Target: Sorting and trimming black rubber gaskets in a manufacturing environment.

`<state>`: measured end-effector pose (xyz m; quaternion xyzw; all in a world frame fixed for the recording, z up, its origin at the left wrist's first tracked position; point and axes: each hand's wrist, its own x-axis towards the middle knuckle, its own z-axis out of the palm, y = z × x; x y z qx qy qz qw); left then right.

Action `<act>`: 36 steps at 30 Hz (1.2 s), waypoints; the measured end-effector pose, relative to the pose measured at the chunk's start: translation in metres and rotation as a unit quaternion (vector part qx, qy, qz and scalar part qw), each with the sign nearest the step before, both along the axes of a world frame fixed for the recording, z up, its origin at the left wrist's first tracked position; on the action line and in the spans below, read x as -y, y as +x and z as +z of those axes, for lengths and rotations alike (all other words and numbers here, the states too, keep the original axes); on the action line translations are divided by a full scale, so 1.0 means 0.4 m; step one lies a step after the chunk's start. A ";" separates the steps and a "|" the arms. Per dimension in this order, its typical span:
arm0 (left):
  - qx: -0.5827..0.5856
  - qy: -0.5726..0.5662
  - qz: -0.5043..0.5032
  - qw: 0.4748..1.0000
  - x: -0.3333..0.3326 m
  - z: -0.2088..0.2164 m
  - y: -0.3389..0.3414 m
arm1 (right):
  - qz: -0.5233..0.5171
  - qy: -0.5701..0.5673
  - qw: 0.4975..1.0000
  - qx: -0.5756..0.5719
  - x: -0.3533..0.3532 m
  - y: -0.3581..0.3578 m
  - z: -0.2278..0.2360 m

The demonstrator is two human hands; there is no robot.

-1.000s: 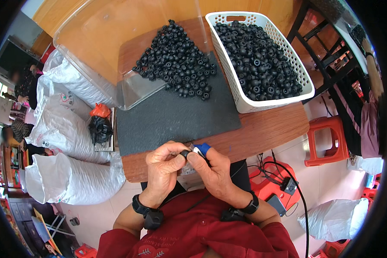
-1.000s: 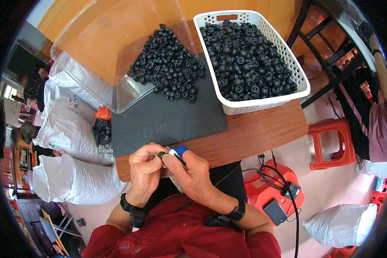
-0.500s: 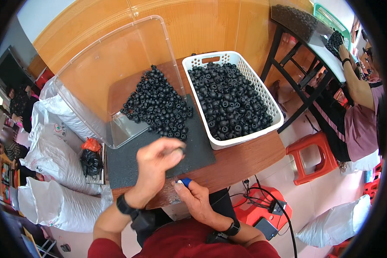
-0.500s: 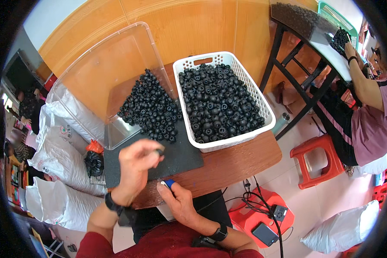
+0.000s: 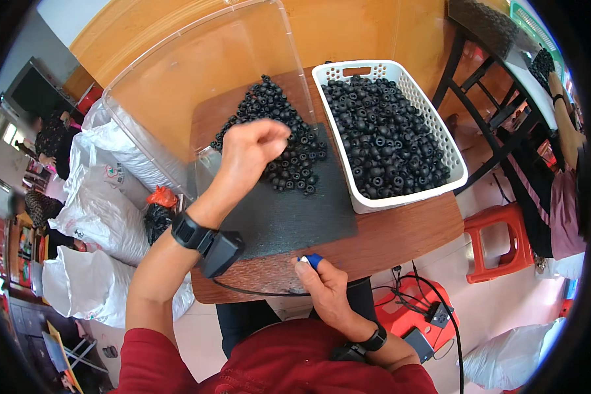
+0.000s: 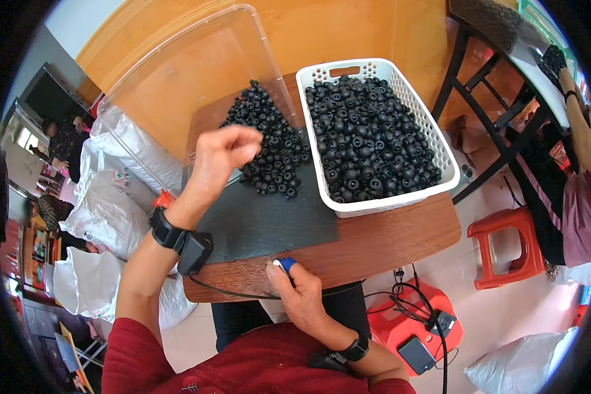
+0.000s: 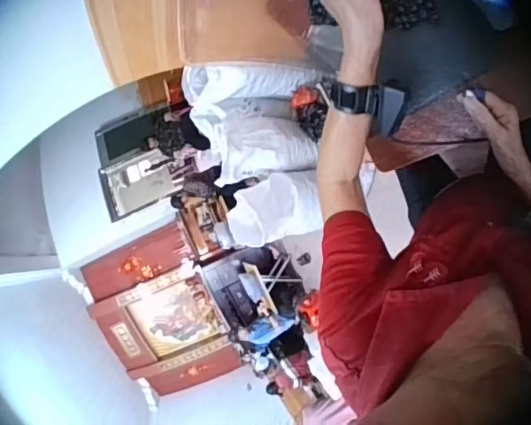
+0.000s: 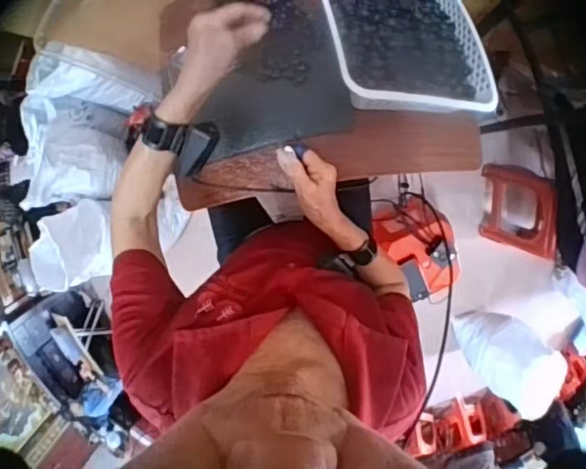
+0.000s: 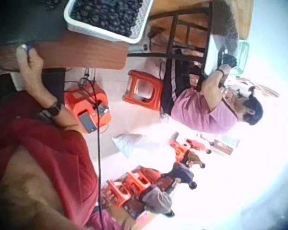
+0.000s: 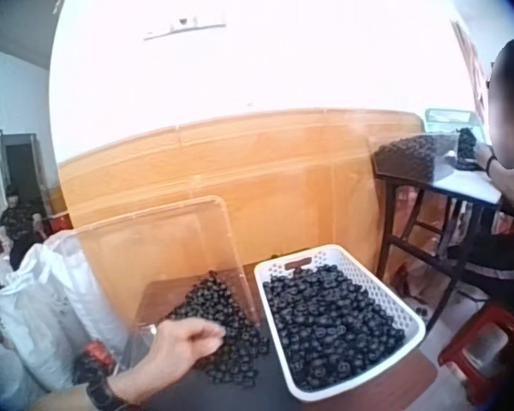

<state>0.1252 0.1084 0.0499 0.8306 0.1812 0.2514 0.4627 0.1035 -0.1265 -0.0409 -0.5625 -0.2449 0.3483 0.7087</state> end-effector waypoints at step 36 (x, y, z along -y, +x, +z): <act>0.049 -0.339 -0.048 0.938 0.186 -0.131 -0.287 | -0.021 -0.014 0.986 0.167 -0.021 0.003 0.035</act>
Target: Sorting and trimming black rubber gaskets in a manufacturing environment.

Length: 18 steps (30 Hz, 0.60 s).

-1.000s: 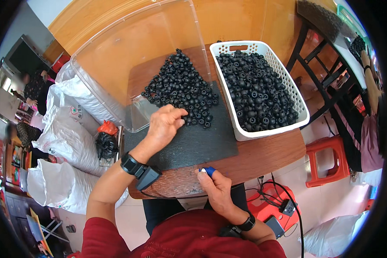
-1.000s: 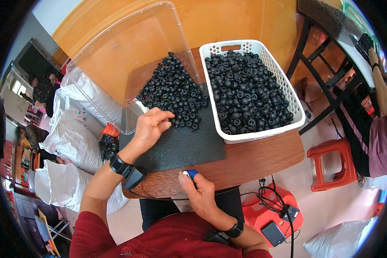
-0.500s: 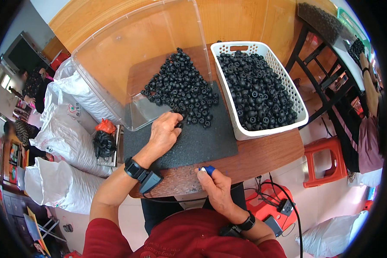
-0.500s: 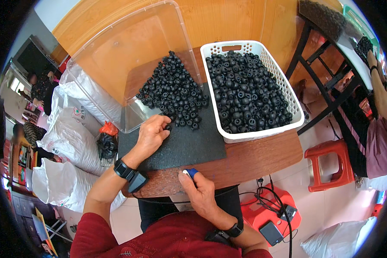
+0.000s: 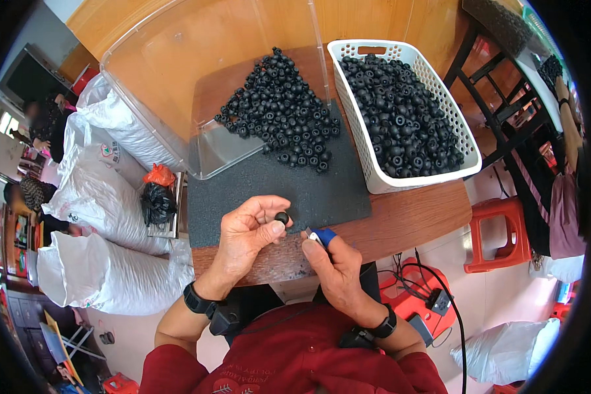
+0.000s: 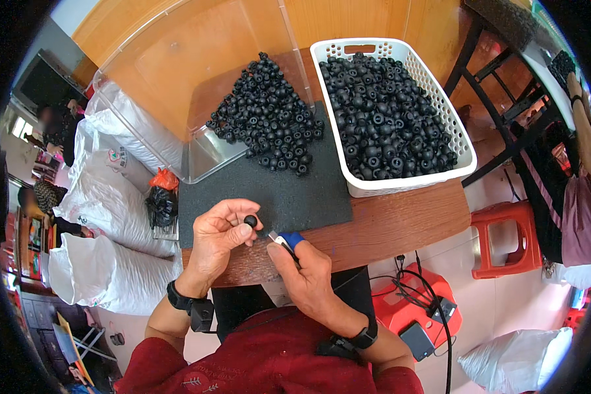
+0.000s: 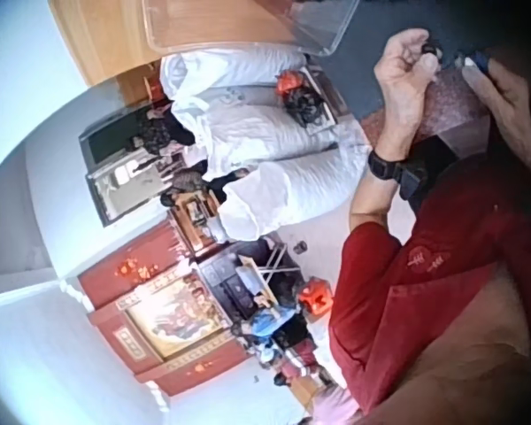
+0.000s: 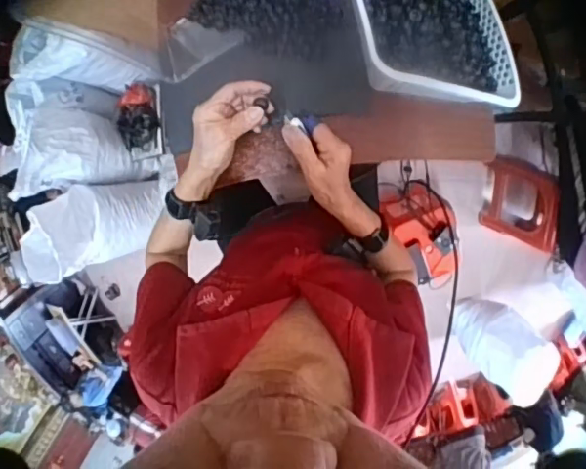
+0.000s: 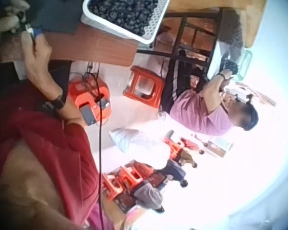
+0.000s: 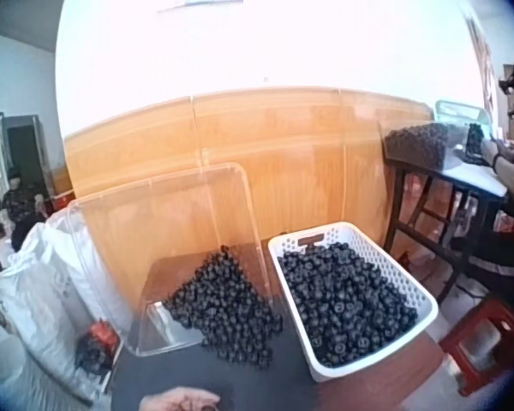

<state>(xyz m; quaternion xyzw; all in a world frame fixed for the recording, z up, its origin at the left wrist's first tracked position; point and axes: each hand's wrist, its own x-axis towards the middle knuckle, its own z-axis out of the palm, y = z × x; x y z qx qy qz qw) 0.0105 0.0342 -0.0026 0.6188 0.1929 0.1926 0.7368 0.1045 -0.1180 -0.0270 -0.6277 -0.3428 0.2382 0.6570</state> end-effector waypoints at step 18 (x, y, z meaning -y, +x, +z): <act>0.026 -0.014 0.040 0.999 0.081 0.019 -0.036 | -0.036 0.060 0.986 0.149 -0.017 -0.006 0.014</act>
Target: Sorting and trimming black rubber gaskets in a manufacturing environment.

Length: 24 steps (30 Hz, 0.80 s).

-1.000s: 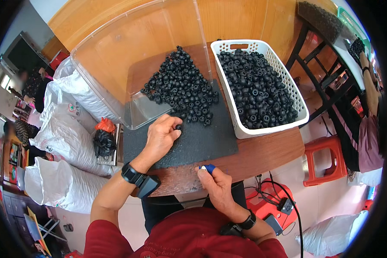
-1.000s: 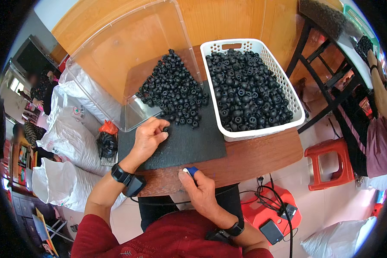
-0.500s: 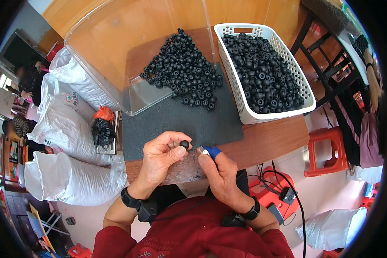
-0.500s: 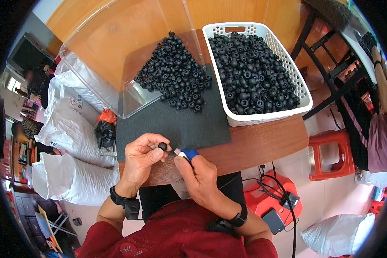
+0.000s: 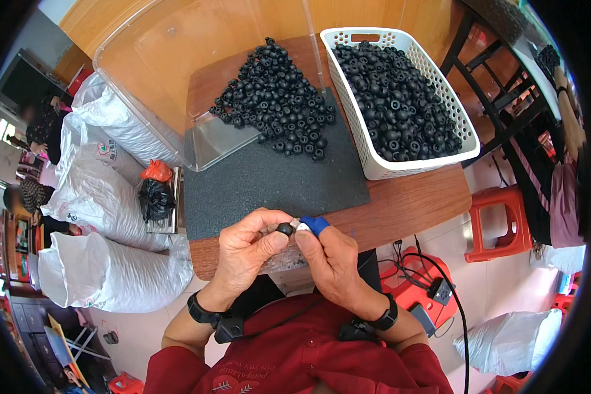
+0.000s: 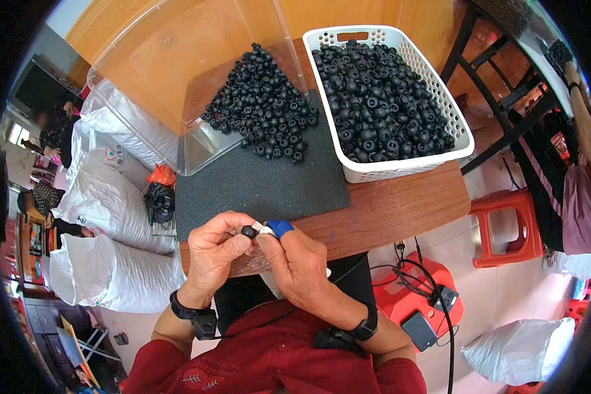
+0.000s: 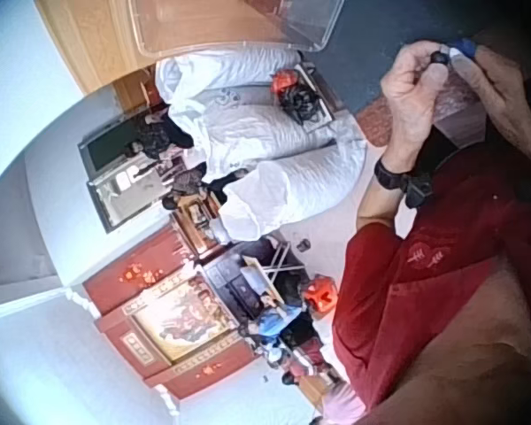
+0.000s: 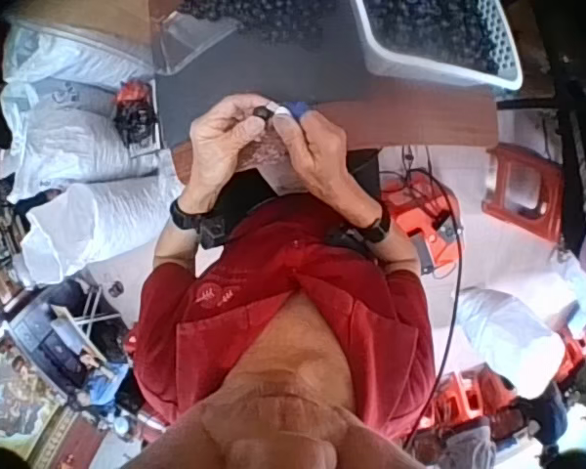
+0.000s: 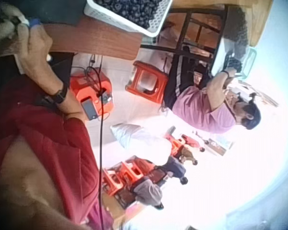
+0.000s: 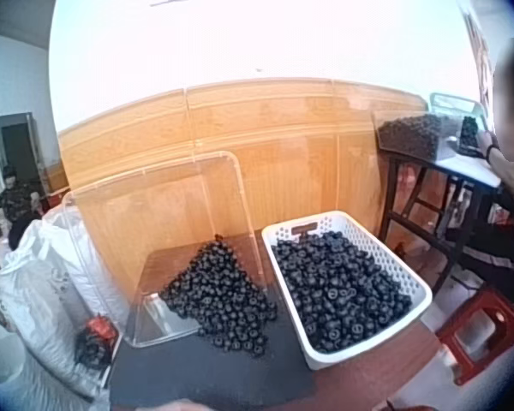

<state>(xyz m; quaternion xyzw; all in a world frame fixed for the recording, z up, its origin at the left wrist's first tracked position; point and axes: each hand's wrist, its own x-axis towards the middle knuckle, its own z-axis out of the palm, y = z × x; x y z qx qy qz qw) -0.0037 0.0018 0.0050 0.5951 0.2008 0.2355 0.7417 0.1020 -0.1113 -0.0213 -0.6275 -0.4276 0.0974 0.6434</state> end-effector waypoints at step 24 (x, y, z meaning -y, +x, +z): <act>-0.023 0.092 -0.024 0.995 -0.012 -0.011 -0.009 | -0.030 0.011 0.990 0.136 -0.005 0.004 -0.020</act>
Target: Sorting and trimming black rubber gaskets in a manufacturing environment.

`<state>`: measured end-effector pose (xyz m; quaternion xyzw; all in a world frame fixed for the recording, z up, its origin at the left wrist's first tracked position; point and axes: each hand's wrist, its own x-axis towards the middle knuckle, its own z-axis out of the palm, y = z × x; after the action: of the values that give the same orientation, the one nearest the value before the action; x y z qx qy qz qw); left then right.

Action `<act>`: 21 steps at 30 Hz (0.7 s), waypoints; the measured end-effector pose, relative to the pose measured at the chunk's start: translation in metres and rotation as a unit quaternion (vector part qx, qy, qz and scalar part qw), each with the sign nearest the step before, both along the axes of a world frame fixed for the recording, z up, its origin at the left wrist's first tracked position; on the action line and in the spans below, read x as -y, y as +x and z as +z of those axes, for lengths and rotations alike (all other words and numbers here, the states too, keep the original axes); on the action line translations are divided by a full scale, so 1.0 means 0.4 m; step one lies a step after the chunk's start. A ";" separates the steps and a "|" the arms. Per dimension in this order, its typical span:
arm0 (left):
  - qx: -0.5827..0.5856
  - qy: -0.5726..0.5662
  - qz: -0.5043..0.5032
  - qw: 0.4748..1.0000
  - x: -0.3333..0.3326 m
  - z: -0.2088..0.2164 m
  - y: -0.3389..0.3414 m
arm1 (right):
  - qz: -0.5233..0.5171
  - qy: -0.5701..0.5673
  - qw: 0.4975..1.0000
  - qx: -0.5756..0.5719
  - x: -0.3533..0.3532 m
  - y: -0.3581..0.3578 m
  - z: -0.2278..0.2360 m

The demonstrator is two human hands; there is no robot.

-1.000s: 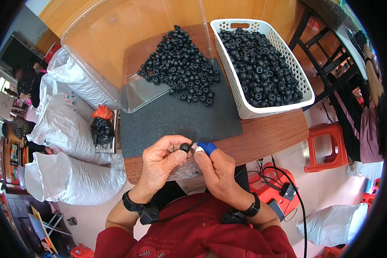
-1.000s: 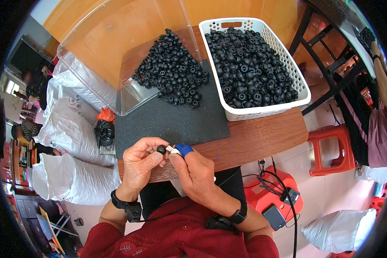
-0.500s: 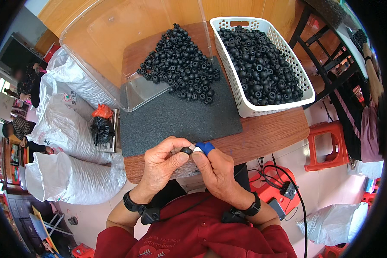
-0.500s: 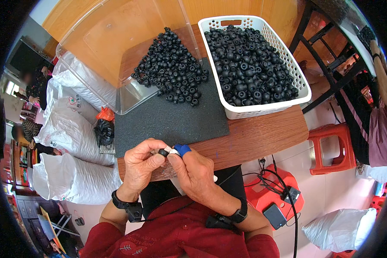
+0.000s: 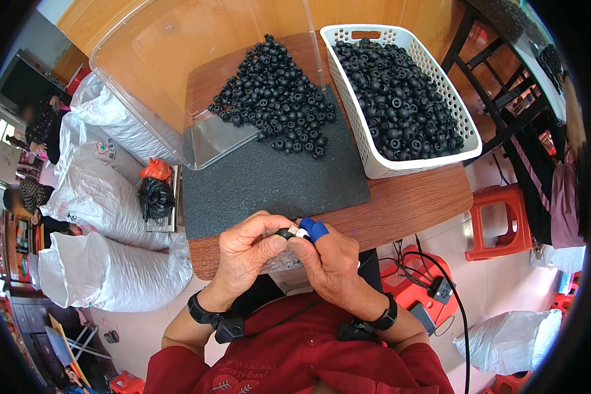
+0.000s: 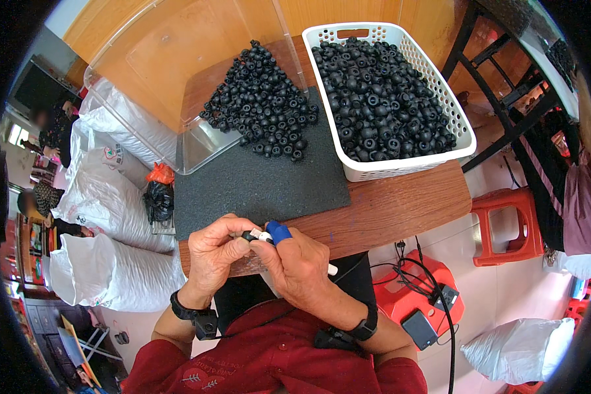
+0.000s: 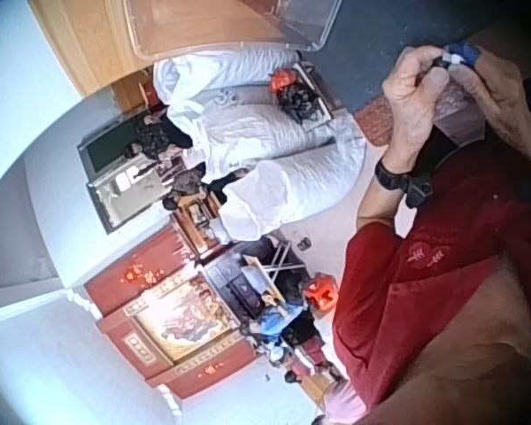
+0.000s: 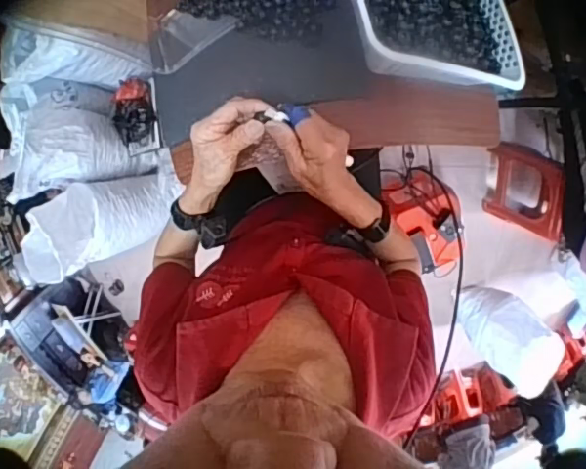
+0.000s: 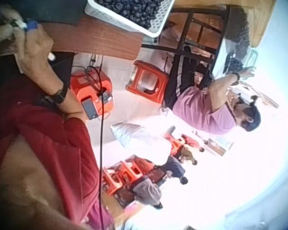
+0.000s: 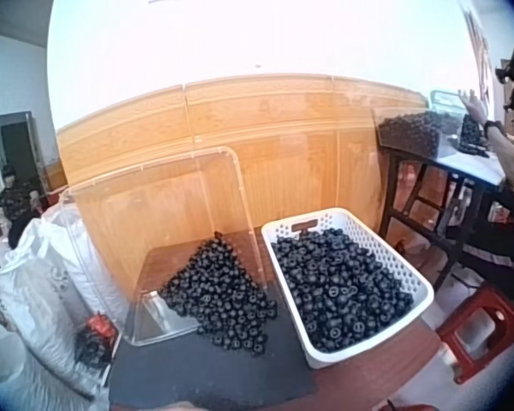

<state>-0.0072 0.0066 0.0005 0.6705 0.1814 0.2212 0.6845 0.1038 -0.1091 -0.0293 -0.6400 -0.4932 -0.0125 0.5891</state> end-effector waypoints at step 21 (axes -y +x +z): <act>0.034 -0.042 0.022 0.998 0.013 -0.009 0.005 | 0.062 -0.042 0.964 -0.254 0.022 -0.011 0.013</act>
<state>-0.0053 0.0014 -0.0032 0.6290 0.1816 0.2510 0.7130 0.0992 -0.1180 -0.0242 -0.6147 -0.3664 0.2075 0.6670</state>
